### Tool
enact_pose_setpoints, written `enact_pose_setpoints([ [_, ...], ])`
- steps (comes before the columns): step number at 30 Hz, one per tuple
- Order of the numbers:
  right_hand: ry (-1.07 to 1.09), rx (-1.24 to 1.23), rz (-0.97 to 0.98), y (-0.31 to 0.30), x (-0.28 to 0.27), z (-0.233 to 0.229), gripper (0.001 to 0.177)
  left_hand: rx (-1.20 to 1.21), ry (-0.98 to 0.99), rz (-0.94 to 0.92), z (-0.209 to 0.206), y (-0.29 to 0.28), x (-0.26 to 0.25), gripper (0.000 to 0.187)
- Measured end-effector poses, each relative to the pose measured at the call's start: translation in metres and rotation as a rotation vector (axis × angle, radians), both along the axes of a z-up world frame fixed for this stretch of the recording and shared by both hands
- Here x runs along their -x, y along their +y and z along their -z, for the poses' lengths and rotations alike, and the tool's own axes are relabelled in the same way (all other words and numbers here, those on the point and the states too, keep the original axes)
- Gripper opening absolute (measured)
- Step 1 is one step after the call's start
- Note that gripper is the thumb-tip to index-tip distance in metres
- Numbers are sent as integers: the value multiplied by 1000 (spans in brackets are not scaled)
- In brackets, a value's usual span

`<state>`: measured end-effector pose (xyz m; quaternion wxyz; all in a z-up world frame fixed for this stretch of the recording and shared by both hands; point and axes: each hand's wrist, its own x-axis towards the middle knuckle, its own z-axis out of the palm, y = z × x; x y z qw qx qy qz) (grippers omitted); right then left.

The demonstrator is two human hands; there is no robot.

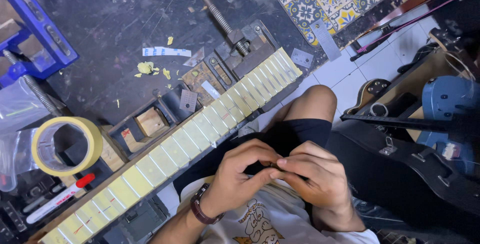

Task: The person files the edges of a guitar fretboard clamped in a vise using a metal file. They repeatedly stroke the file along the taped fretboard, occasionally pausing to inspect the surface.

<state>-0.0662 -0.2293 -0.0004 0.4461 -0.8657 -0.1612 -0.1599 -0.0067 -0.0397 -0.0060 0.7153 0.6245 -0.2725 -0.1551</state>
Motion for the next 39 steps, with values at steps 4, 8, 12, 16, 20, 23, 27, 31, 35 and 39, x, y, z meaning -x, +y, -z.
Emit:
enact_pose_setpoints([
  [4,109,-4,49,2,-4,-8,28,-15,-3,38,9,-1,-9,28],
  [8,192,72,140,7,0,-9,23,-11,54,23,14,-3,-10,17],
  [12,-41,218,328,24,-8,-29,25,65,6,-72,11,-8,-16,17],
  [16,-304,36,373,27,9,-17,8,80,38,-169,10,-13,-19,20],
  [20,334,-254,145,19,14,18,16,449,464,-76,12,-17,-15,22],
  [23,459,-853,122,11,18,48,43,535,587,-5,7,-21,-12,24],
  [27,226,-1232,-63,13,-15,27,37,611,647,46,7,-26,-11,25],
  [31,186,-1275,-102,18,-33,14,21,603,673,59,3,-19,-18,24],
  [35,75,-860,-35,17,-49,5,30,555,749,69,-3,-13,-23,21],
  [39,-96,-579,9,10,-61,5,30,254,273,-94,-15,-6,-29,21],
])
